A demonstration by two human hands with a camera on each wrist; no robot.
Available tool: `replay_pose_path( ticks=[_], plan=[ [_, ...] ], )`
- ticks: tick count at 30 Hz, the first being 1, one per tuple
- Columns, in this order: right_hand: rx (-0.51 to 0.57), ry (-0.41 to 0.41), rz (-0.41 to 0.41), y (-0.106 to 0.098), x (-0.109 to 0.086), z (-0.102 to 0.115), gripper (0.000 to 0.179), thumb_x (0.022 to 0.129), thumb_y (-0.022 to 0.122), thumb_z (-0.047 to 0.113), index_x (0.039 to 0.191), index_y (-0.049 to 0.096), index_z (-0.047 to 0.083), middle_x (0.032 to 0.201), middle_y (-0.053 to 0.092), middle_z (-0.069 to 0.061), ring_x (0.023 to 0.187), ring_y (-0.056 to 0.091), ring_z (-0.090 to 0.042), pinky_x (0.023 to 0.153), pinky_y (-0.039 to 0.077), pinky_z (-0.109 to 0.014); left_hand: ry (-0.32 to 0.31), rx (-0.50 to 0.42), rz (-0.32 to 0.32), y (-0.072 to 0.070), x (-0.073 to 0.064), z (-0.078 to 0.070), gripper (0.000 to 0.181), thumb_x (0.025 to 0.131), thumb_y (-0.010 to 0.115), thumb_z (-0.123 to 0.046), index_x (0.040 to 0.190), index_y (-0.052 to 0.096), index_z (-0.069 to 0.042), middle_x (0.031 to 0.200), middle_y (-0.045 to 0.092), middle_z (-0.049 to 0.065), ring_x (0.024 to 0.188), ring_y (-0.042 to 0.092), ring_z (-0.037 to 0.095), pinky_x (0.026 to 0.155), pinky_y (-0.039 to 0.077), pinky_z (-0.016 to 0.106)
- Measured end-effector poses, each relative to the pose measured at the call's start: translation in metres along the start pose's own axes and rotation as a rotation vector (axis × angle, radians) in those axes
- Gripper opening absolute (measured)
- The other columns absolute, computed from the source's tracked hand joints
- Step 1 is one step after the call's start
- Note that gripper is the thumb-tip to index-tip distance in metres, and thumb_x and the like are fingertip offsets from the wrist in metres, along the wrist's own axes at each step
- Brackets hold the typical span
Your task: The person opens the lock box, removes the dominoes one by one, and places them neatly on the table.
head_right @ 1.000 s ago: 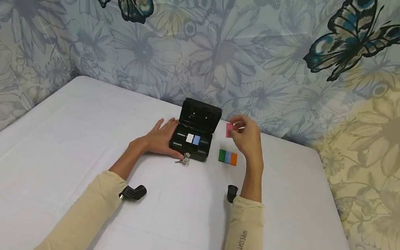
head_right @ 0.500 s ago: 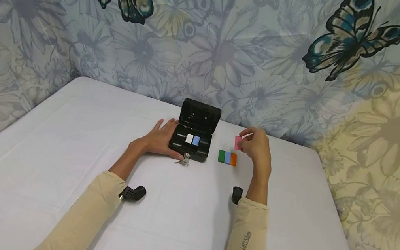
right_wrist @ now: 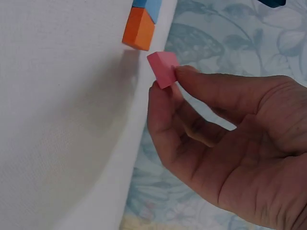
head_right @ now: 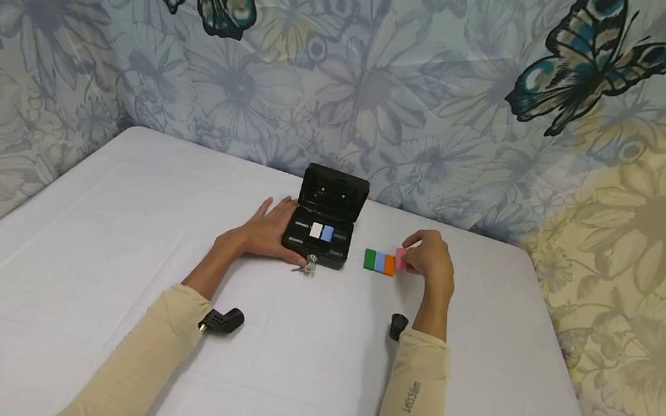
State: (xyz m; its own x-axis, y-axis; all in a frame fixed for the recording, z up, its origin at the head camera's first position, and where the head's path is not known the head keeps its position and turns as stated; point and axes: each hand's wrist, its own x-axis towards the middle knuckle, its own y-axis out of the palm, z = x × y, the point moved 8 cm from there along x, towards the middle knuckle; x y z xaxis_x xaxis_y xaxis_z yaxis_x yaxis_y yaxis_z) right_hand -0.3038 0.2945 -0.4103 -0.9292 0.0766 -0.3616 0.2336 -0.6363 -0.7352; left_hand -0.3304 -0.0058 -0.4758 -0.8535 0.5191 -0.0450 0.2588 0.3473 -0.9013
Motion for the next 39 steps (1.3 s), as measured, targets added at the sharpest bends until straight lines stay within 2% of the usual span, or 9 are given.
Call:
replay_pose_path(
  ticks=[4, 10, 21, 28, 39],
  plan=[
    [-0.058, 0.024, 0.006, 0.001, 0.001, -0.004, 0.041, 0.092, 0.069, 0.001, 0.132, 0.063, -0.008, 0.093, 0.070, -0.013, 0.070, 0.068, -0.012, 0.068, 0.057, -0.025, -0.001, 0.004, 0.000, -0.001, 0.000, -0.001, 0.132, 0.077, 0.077, -0.071, 0.168, 0.010, -0.002, 0.177, 0.010, 0.018, 0.167, 0.002, 0.032, 0.133, -0.004, 0.059],
    [-0.073, 0.039, 0.036, 0.008, 0.001, -0.005, 0.038, 0.094, 0.065, 0.000, 0.130, 0.063, -0.010, 0.097, 0.068, -0.017, 0.069, 0.066, -0.014, 0.069, 0.060, -0.027, -0.002, 0.013, 0.001, -0.001, -0.001, 0.000, 0.132, 0.077, 0.076, -0.071, 0.168, 0.008, -0.002, 0.177, 0.010, 0.018, 0.167, 0.002, 0.032, 0.133, -0.004, 0.059],
    [-0.006, 0.055, 0.065, 0.012, 0.003, -0.007, 0.033, 0.094, 0.062, -0.002, 0.125, 0.065, -0.013, 0.103, 0.069, -0.017, 0.078, 0.067, -0.017, 0.077, 0.063, -0.030, 0.010, -0.004, -0.009, -0.001, 0.001, 0.001, 0.130, 0.077, 0.077, -0.070, 0.168, 0.012, -0.005, 0.177, 0.011, 0.018, 0.167, 0.003, 0.033, 0.133, -0.004, 0.060],
    [-0.004, 0.048, 0.072, 0.013, 0.002, -0.007, 0.032, 0.095, 0.061, -0.002, 0.125, 0.065, -0.013, 0.108, 0.068, -0.021, 0.080, 0.067, -0.019, 0.079, 0.064, -0.031, 0.014, -0.005, -0.012, -0.001, 0.001, 0.000, 0.129, 0.077, 0.077, -0.070, 0.168, 0.012, -0.004, 0.177, 0.012, 0.018, 0.167, 0.003, 0.033, 0.133, -0.003, 0.060],
    [-0.009, 0.039, 0.080, 0.014, 0.000, -0.007, 0.033, 0.095, 0.062, -0.001, 0.126, 0.065, -0.013, 0.100, 0.071, -0.017, 0.081, 0.066, -0.020, 0.079, 0.063, -0.032, 0.005, 0.004, -0.007, 0.001, 0.000, 0.000, 0.131, 0.077, 0.078, -0.070, 0.168, 0.012, -0.004, 0.177, 0.012, 0.018, 0.167, 0.003, 0.033, 0.133, -0.003, 0.060]
  ],
)
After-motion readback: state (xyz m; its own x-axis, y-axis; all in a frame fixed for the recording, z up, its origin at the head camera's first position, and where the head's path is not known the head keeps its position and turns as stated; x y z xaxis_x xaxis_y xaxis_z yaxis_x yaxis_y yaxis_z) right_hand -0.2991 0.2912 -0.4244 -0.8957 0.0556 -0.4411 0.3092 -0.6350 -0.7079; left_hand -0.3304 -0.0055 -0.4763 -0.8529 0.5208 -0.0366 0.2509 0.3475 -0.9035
